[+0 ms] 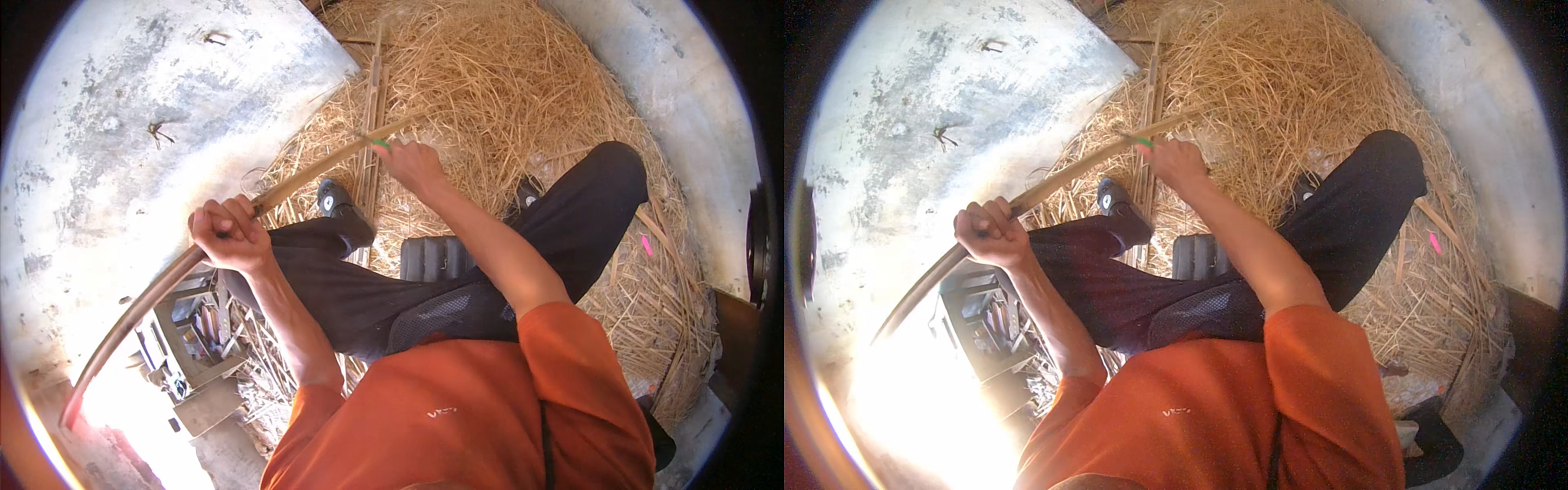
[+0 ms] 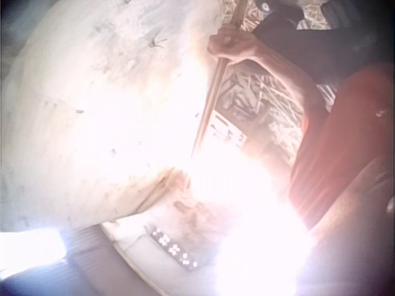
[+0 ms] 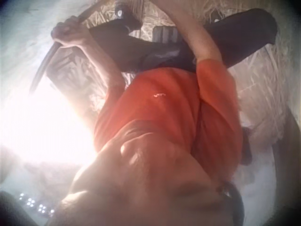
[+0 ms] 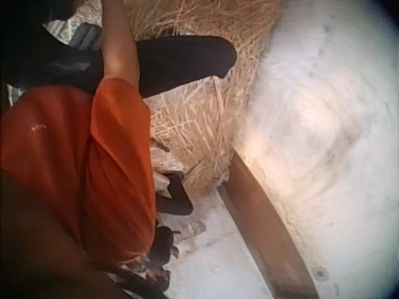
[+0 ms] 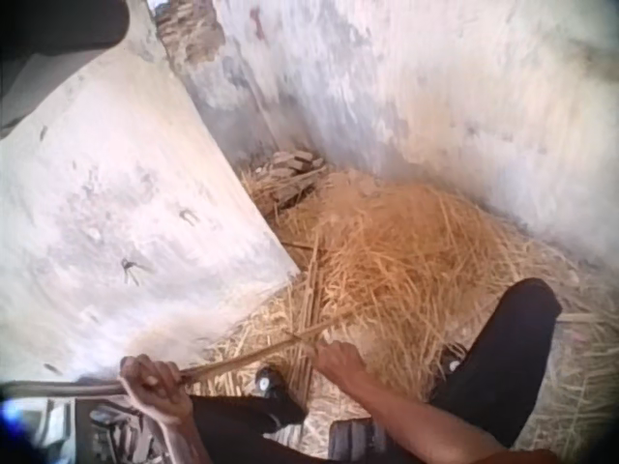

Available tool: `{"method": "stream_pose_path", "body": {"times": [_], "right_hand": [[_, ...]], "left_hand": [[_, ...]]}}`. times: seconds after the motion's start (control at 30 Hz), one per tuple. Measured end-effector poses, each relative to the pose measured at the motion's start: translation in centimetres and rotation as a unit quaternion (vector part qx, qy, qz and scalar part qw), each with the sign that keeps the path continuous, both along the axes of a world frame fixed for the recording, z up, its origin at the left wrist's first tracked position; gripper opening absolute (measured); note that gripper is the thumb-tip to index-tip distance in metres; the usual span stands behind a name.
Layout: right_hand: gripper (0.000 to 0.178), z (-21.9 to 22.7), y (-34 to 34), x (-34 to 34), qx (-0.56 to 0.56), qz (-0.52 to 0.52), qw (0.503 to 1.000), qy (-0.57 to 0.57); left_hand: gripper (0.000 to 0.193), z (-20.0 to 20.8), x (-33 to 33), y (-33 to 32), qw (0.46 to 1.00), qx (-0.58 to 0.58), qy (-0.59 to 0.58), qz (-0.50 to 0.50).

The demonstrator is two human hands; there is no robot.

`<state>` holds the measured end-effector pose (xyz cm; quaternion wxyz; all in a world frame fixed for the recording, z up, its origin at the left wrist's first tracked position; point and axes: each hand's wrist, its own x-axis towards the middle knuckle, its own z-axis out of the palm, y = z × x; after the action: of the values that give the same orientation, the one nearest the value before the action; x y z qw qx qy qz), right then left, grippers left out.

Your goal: The person scrapes the surface of a bamboo pole using a small knife while sitting on a low stool in a straw-covered workshop area.

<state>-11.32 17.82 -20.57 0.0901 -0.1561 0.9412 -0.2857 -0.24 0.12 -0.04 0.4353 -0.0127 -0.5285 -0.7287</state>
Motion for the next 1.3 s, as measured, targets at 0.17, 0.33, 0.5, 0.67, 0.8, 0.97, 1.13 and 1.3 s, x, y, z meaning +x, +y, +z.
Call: {"method": "stream_pose_path", "body": {"times": [0.17, 0.33, 0.5, 0.67, 0.8, 0.97, 1.13, 1.3], "right_hand": [[0.043, -5.7, 12.1, 1.2, 0.102, -0.100, 0.983, -0.115], [0.053, -1.3, 8.7, -0.3, -0.059, -0.101, 0.981, -0.152], [0.056, 10.2, 6.3, 3.0, -0.261, -0.039, 0.951, -0.163], [0.054, 11.9, 7.8, 5.2, -0.301, -0.028, 0.945, -0.122], [0.049, 12.7, 6.6, 5.6, -0.320, 0.028, 0.940, -0.112], [0.049, 13.8, 4.7, 6.7, -0.335, 0.012, 0.941, -0.049], [0.044, 8.3, 5.4, 5.2, -0.168, -0.019, 0.974, -0.151], [0.046, 9.7, 4.5, 7.0, -0.242, -0.016, 0.967, -0.079]], "left_hand": [[0.037, 1.4, -0.7, 0.5, 0.999, -0.020, -0.014, -0.032], [0.042, 6.4, -2.8, 3.2, 0.999, -0.037, -0.032, 0.004], [0.042, 12.5, -2.0, 4.3, 0.992, -0.126, -0.005, 0.003], [0.035, 15.1, -2.9, 6.3, 0.987, -0.163, -0.001, -0.013], [0.036, 14.0, -3.5, 6.4, 0.981, -0.182, -0.008, -0.065], [0.032, 13.7, -2.1, 8.1, 0.969, -0.205, 0.003, -0.136], [0.030, 13.7, -1.7, 7.6, 0.969, -0.222, -0.005, -0.105], [0.026, 13.7, -1.6, 5.2, 0.957, -0.226, -0.068, -0.171]]}}
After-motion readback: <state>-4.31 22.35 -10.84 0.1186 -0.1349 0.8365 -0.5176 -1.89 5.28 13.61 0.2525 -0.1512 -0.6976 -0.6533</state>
